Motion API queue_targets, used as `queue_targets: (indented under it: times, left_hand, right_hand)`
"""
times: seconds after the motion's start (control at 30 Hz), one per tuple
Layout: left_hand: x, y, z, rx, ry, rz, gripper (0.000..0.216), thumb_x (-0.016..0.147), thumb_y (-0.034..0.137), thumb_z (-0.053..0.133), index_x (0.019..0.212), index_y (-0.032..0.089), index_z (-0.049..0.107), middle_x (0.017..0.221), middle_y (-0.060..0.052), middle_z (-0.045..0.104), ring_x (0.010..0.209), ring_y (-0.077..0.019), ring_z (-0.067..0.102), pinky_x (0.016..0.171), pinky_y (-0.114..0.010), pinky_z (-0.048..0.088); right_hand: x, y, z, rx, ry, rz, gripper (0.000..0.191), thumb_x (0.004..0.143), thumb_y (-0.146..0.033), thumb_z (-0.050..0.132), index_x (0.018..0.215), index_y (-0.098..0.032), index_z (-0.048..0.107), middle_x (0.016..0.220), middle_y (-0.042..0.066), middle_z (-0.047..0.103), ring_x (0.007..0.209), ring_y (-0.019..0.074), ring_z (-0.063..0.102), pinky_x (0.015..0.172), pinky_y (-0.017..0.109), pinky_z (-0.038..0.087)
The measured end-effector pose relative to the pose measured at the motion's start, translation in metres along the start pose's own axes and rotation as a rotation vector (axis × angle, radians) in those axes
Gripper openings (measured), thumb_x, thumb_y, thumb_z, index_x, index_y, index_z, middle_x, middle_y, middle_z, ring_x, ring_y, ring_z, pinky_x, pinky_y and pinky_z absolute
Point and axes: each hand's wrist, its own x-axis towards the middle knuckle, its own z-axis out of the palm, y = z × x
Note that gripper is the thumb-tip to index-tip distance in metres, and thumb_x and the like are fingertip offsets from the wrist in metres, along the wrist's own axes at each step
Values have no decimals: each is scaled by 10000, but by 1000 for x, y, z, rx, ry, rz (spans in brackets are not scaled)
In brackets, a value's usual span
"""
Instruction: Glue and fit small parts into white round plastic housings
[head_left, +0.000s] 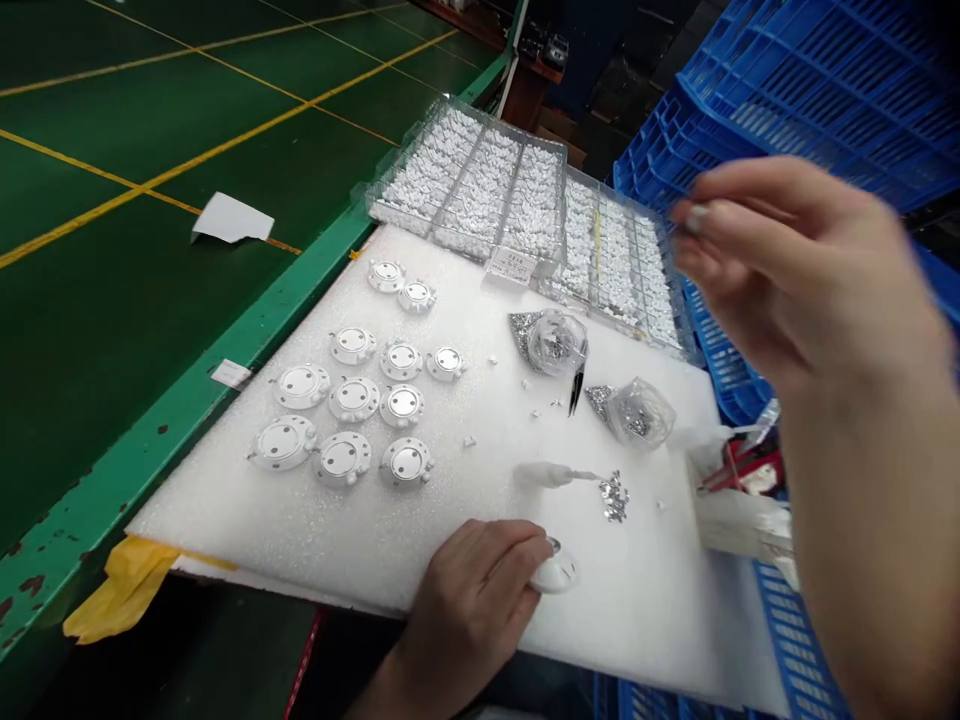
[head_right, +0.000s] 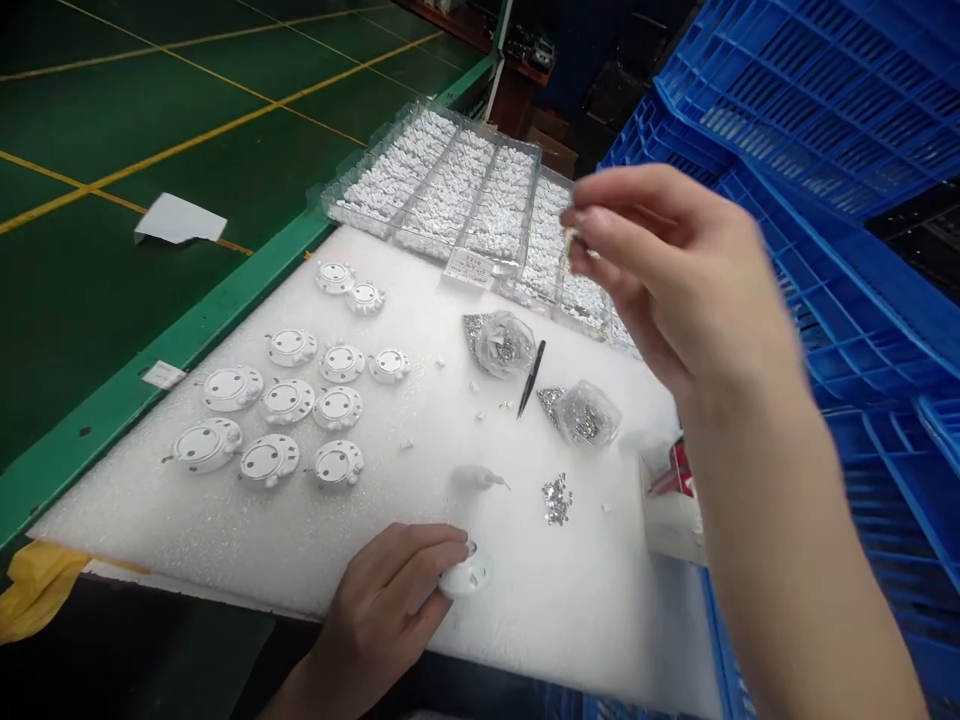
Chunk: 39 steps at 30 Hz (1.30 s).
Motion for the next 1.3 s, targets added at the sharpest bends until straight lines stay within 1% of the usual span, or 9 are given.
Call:
queue_targets:
  times: [0.07,0.13,0.2,0.3,0.47,0.63,0.83,1.0,1.3]
  left_hand:
    - [0,0,0,-5,-12,-8,268,947,-27,541,1077,174,660,971,-55,796,831,-182,751,734,-286,606]
    - [1,0,1,0,-22,-6,256,954,-21,551,1081,173,659,978,-58,796,835,-184,752,741,-288,605]
    - [2,0,0,13,-39,4,238,962,-12,559,1081,170,657,981,-60,796,832,-186,751,741,-291,602]
    - [4,1,-1,43,-71,23,222,971,-2,567,1086,168,653,987,-66,794,834,-191,750,733,-294,598]
    - [4,0,-1,85,-118,22,183,999,47,571,1105,172,653,1001,-67,786,845,-195,743,740,-297,594]
    - [8,7,-3,53,-163,-25,158,999,62,599,1088,175,664,1011,-58,778,882,-181,743,772,-275,591]
    - [22,24,0,-155,-175,-133,193,955,29,662,1083,171,691,1032,-50,770,963,-147,742,863,-206,589]
    - [21,17,2,-177,-159,-209,229,929,3,685,1057,191,711,1028,-38,756,950,-132,742,866,-176,589]
    - [19,9,4,-163,-204,-149,296,920,-47,649,1110,173,705,1051,-53,744,973,-134,737,889,-185,584]
  right_hand:
    - [-69,-12,-17,91,89,9,181,874,-298,847,1052,-302,814,864,-20,772,700,98,707,657,221,595]
    - [-133,-9,-20,125,142,-7,154,815,-303,896,943,-282,812,801,-1,758,618,129,690,545,235,600]
    - [-183,6,-9,155,105,169,110,847,-268,861,944,-275,810,847,14,767,647,123,711,548,199,599]
    - [-222,33,16,246,61,381,91,848,-284,855,927,-257,820,842,27,764,684,133,739,630,198,634]
    - [-235,52,42,325,72,529,237,791,-405,888,878,-202,802,808,51,754,636,151,699,594,241,627]
    - [-236,53,46,396,90,498,250,810,-394,864,738,-193,735,645,7,667,516,116,614,473,203,528]
    - [-239,60,45,536,177,600,285,874,-426,814,767,-196,685,501,-39,592,385,82,520,377,160,424]
    - [-236,62,44,653,178,567,199,845,-357,862,823,-218,721,624,-26,685,499,79,625,484,144,516]
    - [-235,55,41,684,82,547,109,917,-254,800,1005,-318,804,850,-9,817,694,89,751,683,150,621]
